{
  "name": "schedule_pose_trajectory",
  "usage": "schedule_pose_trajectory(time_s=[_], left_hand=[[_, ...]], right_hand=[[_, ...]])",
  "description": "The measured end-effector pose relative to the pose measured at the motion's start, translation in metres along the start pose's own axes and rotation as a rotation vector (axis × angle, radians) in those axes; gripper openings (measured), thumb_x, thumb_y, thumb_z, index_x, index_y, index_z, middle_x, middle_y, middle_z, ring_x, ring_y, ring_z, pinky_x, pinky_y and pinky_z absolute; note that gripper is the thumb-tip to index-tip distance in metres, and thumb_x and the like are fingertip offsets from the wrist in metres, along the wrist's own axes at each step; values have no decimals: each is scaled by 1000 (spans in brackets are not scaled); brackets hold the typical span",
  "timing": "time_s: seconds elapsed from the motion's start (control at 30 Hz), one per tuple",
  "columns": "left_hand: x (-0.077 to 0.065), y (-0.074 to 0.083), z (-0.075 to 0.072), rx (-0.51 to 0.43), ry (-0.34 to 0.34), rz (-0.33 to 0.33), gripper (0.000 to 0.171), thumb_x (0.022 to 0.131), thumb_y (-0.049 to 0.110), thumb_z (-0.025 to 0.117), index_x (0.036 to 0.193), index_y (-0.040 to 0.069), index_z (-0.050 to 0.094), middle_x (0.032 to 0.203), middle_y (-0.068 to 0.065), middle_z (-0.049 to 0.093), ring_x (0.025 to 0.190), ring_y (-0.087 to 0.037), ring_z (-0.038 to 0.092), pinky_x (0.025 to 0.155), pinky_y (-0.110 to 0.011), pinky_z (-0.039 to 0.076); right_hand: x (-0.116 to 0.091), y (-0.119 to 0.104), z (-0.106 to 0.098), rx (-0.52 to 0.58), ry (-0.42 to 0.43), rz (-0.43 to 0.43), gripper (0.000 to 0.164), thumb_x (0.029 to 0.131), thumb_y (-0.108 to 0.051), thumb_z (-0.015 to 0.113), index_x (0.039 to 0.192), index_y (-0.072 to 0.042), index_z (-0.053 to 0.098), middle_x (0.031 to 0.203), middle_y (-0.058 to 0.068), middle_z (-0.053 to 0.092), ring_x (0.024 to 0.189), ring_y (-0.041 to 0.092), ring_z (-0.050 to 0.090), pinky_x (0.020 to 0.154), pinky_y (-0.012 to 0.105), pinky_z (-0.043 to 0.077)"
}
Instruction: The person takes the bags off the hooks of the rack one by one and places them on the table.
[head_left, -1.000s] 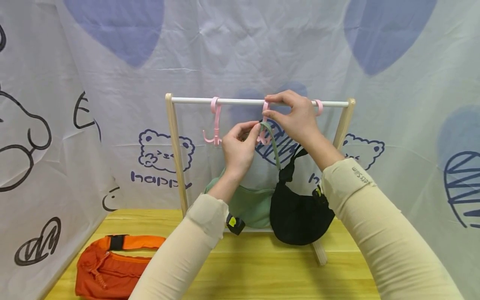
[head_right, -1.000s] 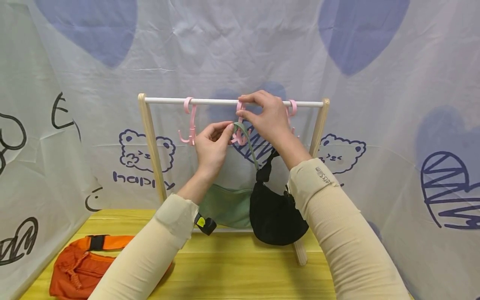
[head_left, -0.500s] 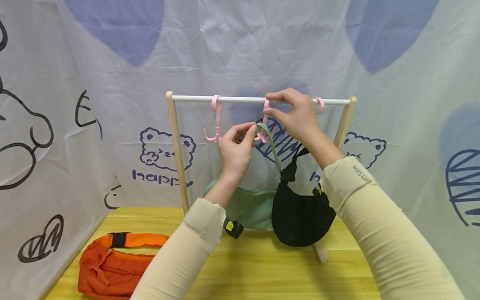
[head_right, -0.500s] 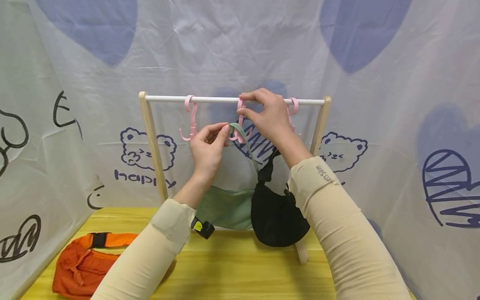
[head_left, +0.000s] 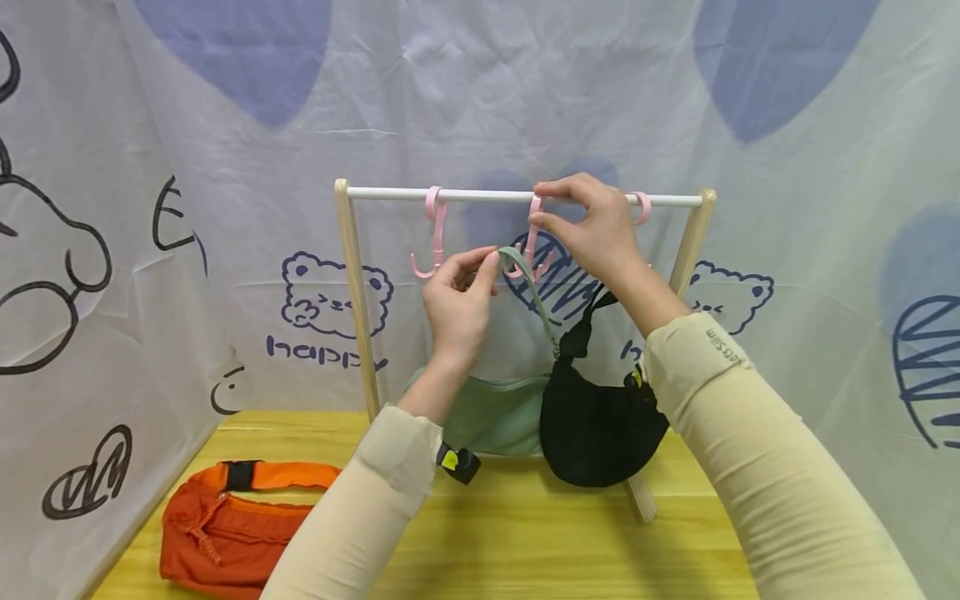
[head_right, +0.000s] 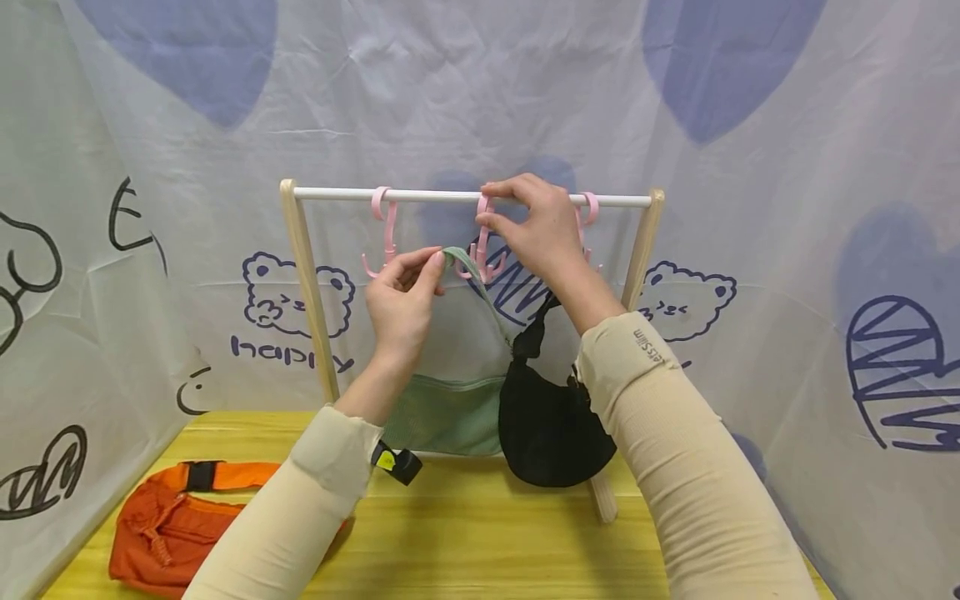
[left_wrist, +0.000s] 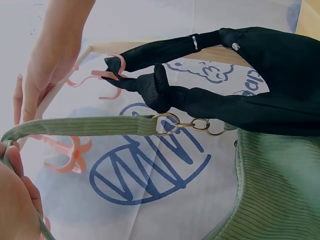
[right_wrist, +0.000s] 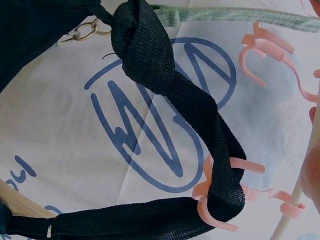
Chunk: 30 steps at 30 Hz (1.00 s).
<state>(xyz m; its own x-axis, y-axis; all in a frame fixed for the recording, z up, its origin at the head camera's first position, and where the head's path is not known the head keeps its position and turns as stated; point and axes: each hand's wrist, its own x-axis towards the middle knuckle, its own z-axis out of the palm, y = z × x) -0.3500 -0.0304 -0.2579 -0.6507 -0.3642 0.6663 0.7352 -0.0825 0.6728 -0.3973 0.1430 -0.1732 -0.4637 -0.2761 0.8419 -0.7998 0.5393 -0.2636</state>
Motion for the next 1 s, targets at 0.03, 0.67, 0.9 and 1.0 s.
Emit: schedule_pose_trajectory(time_s=[0.03,0.67,0.9,1.0], left_hand=[[0,1,-1,8,7,0,16,95,3,75,107,-6,76,97,-17,77,65,-9,64,62,-19,55],[5,23,-27,66,80,60,14,95,4,76,106,-5,77,91,-15,75,61,-7,60,57,-18,49],[6,32,-36,29,91,41,13,95,1,75,106,-6,76,89,-12,75,61,-8,61,58,-18,51],[6,35,-40,17,96,32,14,95,1,75,106,-6,76,90,-10,75,63,-8,61,59,-18,52]], right_hand=[[0,0,0,0,-1,1,34,88,-17,84,120,-5,76,124,8,74,117,26,68,103,41,51],[-4,-2,1,-48,9,-9,37,94,-18,80,129,-7,72,125,11,74,123,30,64,109,43,45],[-6,-2,4,-62,8,-20,33,101,-22,72,131,-8,71,131,8,72,129,28,60,114,42,41],[-6,-3,4,-53,1,-24,33,101,-23,71,130,-7,71,136,7,69,132,27,58,117,41,38]])
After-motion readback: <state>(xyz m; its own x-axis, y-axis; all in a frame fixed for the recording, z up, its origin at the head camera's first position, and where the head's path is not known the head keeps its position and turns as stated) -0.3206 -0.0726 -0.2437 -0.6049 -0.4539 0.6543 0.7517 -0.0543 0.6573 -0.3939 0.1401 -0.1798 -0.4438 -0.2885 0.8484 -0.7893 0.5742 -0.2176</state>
